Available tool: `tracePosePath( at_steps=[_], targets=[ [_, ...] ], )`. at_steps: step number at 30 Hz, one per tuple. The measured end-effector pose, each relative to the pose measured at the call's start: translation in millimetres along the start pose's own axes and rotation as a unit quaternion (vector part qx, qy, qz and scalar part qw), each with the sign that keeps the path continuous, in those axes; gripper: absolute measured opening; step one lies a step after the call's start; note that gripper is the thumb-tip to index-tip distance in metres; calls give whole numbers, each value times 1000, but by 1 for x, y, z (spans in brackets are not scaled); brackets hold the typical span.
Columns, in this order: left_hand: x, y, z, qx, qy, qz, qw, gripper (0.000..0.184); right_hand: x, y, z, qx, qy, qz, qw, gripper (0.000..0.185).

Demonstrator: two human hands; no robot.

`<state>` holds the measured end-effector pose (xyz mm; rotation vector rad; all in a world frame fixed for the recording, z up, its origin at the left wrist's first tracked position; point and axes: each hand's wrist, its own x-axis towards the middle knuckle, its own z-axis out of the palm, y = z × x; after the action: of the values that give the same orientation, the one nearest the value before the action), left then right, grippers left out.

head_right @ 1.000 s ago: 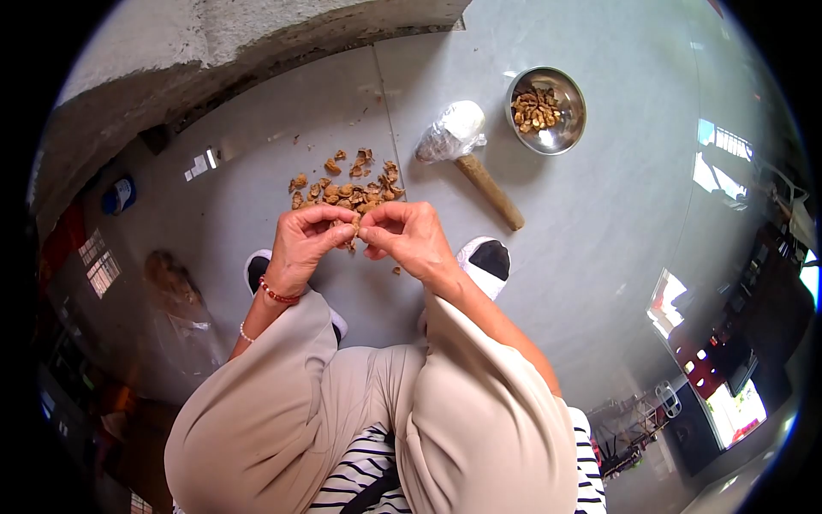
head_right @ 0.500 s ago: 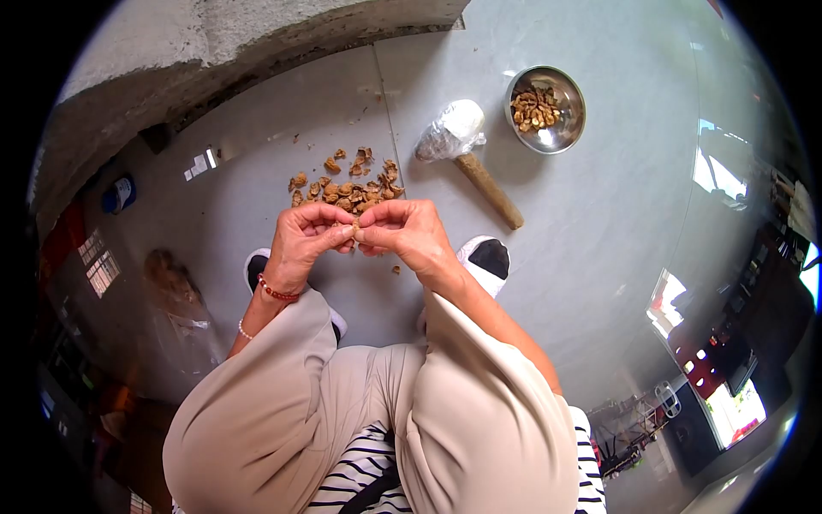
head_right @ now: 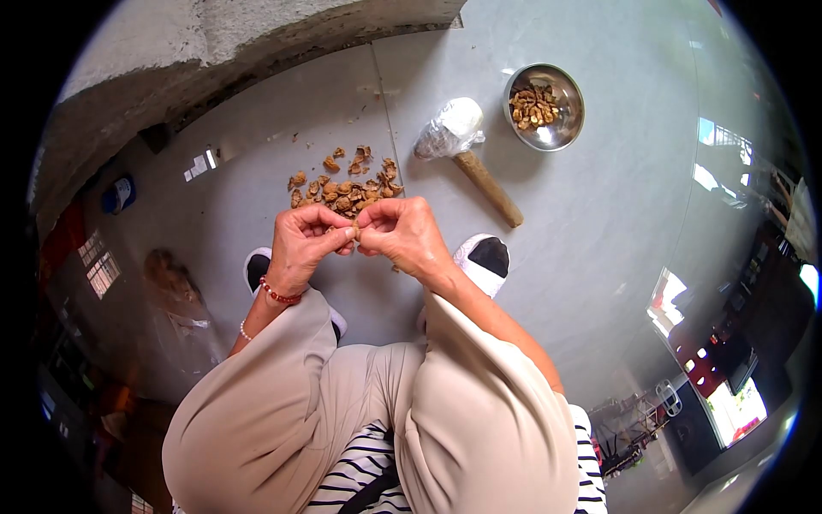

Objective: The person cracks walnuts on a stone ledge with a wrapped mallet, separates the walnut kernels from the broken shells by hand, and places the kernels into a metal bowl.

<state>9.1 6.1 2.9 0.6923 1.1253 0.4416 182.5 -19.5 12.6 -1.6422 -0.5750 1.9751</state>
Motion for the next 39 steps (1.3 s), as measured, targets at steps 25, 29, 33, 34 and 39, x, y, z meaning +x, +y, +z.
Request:
tracePosePath(
  at_steps=[25,29,33,34,39],
  targets=[
    [2,5,1,-62,-22,-1,998,14,-4,3,6,-150,84,-235,957,18],
    [2,4,-3,-92,-17,-36,995,16,-6,4,7,-30,61,-171,983,16],
    [2,2,-5,-106,-25,-47,993,17,-7,6,4,44,41,-148,987,16],
    [2,2,-4,-108,-24,-50,993,17,-7,6,3,49,39,-148,987,16],
    [0,6,-3,-122,-22,-60,990,18,-9,5,3,10,37,-184,982,15]
  ],
)
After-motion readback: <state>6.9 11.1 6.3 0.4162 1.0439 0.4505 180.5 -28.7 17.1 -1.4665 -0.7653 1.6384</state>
